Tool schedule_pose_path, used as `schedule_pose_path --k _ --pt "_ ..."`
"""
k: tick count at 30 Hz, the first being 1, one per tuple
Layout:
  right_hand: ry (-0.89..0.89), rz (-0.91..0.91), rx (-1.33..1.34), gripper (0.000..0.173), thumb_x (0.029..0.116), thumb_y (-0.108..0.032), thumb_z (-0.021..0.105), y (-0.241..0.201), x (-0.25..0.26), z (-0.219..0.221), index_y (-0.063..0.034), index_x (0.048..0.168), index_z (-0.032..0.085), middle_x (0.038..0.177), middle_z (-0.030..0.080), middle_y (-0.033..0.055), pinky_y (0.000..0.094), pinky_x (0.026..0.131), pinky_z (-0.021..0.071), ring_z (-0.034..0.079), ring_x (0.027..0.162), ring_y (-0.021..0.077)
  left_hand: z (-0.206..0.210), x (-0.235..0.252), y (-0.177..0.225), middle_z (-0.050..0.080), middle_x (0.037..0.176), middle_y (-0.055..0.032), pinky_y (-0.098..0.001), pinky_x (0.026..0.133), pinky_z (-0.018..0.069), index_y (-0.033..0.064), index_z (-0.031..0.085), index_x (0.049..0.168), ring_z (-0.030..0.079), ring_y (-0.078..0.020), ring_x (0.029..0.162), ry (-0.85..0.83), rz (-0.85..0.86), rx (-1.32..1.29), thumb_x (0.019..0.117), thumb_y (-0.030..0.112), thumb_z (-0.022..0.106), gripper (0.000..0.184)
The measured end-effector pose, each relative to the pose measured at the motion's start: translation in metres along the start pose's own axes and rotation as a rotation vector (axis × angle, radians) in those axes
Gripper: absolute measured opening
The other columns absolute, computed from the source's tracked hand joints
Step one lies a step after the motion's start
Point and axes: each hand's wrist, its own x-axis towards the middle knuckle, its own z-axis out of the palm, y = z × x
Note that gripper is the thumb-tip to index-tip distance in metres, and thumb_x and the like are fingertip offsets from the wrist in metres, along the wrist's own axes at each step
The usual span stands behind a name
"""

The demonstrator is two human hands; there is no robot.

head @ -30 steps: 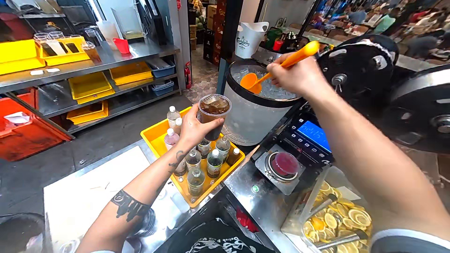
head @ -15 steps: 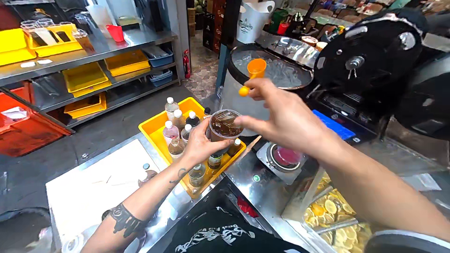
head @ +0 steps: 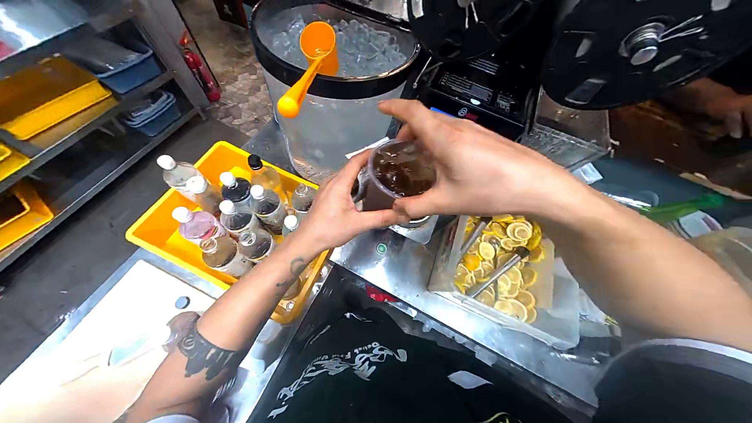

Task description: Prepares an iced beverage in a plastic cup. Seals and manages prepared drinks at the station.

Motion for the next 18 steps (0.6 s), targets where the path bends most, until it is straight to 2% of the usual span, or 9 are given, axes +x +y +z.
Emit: schedule_pose_path --k 2,4,5,6,8,10,12,15,18 --pt "0.018 0.042 -0.017 0.113 0.0688 -0.054 0.084 0.013 -0.016 -0.012 -0.0195 0.161 0.029 0.127 0.062 0.0107 0.0521 0.089 0.0569 0.065 0.109 0.0269 0.002 0.011 -0.008 0.066 0.132 -0.0100 -0.0372 0.104 0.0567 0.0007 0.044 0.150 0.066 -0.0158 0.119 -0.015 -0.037 -0.083 0.0810 0.035 0.087 0.089" --pt "0.035 0.082 -0.022 0.110 0.0684 -0.049 0.084 0.025 -0.033 -0.024 -0.0214 0.160 0.030 0.127 0.063 0.0088 0.0514 0.088 0.0579 0.066 0.108 0.0255 0.006 0.019 -0.025 0.071 0.122 -0.0116 -0.0387 0.092 0.0626 0.0009 0.047 0.147 0.073 -0.0186 0.104 0.087 -0.113 -0.146 0.0927 0.029 0.077 0.068" --pt "0.047 0.093 -0.033 0.109 0.0681 -0.050 0.083 0.033 -0.041 -0.030 -0.0221 0.159 0.031 0.127 0.064 0.0067 0.0499 0.087 0.0589 0.066 0.108 0.0231 0.010 0.021 -0.036 0.072 0.120 -0.0110 -0.0388 0.091 0.0631 0.0029 0.047 0.148 0.073 -0.0185 0.102 0.137 -0.148 -0.092 0.0962 0.032 0.073 0.065" --pt "0.052 0.110 -0.038 0.107 0.0687 -0.051 0.083 0.039 -0.049 -0.034 -0.0232 0.159 0.031 0.129 0.064 0.0048 0.0484 0.088 0.0594 0.067 0.110 0.0209 0.015 0.023 -0.048 0.070 0.123 -0.0113 -0.0397 0.093 0.0614 0.0048 0.044 0.151 0.072 -0.0182 0.105 0.162 -0.176 0.023 0.0960 0.038 0.072 0.070" --pt "0.069 0.135 -0.056 0.104 0.0700 -0.053 0.080 0.053 -0.064 -0.041 -0.0240 0.158 0.033 0.130 0.063 0.0034 0.0469 0.088 0.0587 0.066 0.109 0.0185 0.030 0.023 -0.066 0.062 0.137 -0.0185 -0.0496 0.101 0.0560 0.0052 0.028 0.160 0.067 -0.0267 0.117 0.088 -0.216 0.309 0.0872 0.053 0.077 0.100" --pt "0.081 0.150 -0.071 0.103 0.0701 -0.055 0.078 0.068 -0.076 -0.044 -0.0234 0.157 0.034 0.131 0.063 0.0036 0.0466 0.089 0.0577 0.065 0.111 0.0187 0.055 0.023 -0.069 0.061 0.130 -0.0250 -0.0591 0.085 0.0578 0.0046 0.016 0.163 0.069 -0.0367 0.101 -0.035 -0.223 0.486 0.0768 0.059 0.084 0.123" --pt "0.084 0.157 -0.085 0.102 0.0704 -0.057 0.077 0.083 -0.084 -0.044 -0.0231 0.157 0.035 0.130 0.063 0.0043 0.0453 0.089 0.0582 0.065 0.110 0.0186 0.084 0.023 -0.069 0.061 0.129 -0.0237 -0.0589 0.081 0.0588 0.0064 0.010 0.164 0.070 -0.0384 0.099 -0.122 -0.190 0.579 0.0726 0.060 0.087 0.131" --pt "0.078 0.180 -0.084 0.103 0.0708 -0.059 0.077 0.101 -0.088 -0.039 -0.0234 0.157 0.034 0.130 0.063 0.0060 0.0495 0.088 0.0573 0.065 0.110 0.0225 0.121 0.032 -0.087 0.063 0.123 -0.0230 -0.0555 0.082 0.0591 0.0075 0.007 0.164 0.069 -0.0386 0.101 -0.140 -0.167 0.634 0.0706 0.062 0.087 0.135" --pt "0.072 0.192 -0.066 0.104 0.0705 -0.056 0.080 0.117 -0.088 -0.033 -0.0263 0.158 0.033 0.132 0.062 0.0064 0.0525 0.090 0.0572 0.065 0.113 0.0249 0.143 0.040 -0.111 0.057 0.132 -0.0264 -0.0535 0.099 0.0535 0.0059 0.003 0.164 0.063 -0.0403 0.117 -0.090 -0.160 0.558 0.0750 0.053 0.088 0.132"
